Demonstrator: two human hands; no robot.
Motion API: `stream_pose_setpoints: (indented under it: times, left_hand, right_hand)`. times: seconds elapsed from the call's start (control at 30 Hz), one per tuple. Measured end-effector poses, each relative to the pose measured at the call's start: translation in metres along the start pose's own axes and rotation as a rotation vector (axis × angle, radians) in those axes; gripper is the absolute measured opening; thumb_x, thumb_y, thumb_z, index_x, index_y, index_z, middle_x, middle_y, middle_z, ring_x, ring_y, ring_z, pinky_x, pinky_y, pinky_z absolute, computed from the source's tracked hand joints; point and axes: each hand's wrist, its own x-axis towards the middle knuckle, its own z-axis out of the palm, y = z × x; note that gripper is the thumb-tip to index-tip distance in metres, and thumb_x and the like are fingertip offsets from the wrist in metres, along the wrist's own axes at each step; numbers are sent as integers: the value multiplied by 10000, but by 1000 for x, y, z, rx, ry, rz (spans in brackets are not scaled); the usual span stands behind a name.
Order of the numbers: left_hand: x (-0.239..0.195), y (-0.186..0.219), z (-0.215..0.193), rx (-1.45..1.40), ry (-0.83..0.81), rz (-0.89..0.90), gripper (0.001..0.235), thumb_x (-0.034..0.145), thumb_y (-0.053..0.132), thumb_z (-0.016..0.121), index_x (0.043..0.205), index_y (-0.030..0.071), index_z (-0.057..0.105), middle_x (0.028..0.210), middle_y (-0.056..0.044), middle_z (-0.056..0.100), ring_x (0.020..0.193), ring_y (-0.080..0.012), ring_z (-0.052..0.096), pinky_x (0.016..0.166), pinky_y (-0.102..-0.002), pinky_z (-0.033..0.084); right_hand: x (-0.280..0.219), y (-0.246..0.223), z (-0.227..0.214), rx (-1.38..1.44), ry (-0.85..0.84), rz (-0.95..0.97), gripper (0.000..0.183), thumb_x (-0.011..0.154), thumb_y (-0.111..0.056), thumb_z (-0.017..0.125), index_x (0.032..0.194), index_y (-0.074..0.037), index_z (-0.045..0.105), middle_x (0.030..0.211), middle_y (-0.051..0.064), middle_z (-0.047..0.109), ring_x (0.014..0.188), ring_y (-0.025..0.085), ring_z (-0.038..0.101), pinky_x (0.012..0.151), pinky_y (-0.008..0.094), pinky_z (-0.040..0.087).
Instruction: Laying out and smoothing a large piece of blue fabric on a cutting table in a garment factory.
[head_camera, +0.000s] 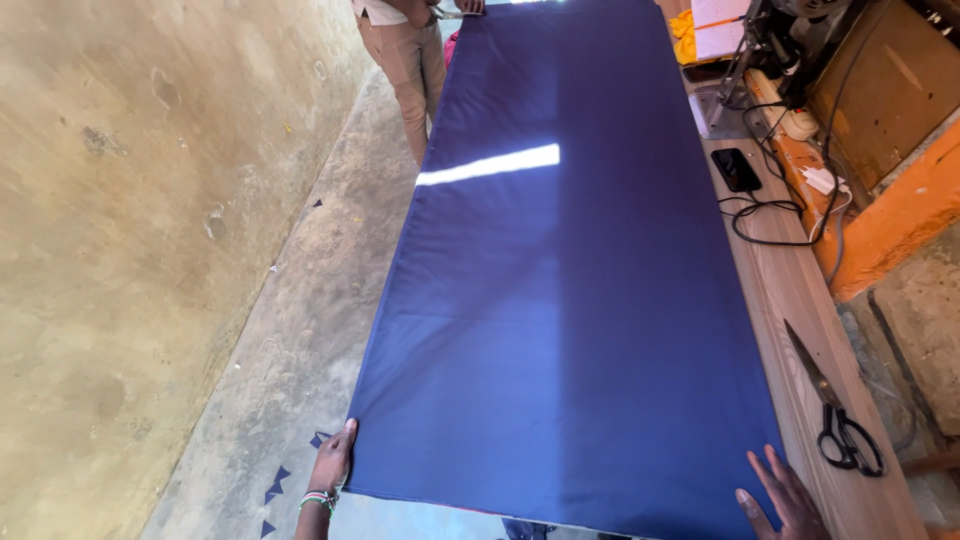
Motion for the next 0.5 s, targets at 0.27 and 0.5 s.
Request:
stream_pose_setpoints:
  times: [0.27, 0.5]
  left_hand:
    - [-5, 7, 0, 6, -5, -45, 714, 933, 520, 586, 1305, -77, 709, 1393, -185, 666, 1305, -243, 587, 1086, -336, 440]
    - [-14, 16, 1, -27, 4, -54, 723, 921, 497, 607, 1354, -78, 667, 1477, -195, 603, 1398, -251, 543, 1155, -335, 409]
  right_hand:
    - [2, 13, 7, 7, 28, -15, 637, 896, -446, 578, 1517, -319, 510, 1693, -32, 388, 1525, 206, 408, 1168, 428, 398]
    - [5, 22, 12, -33, 18, -17, 631, 913, -435, 561, 1531, -328, 489, 1695, -31, 374, 1537, 188, 385, 1174, 411, 384]
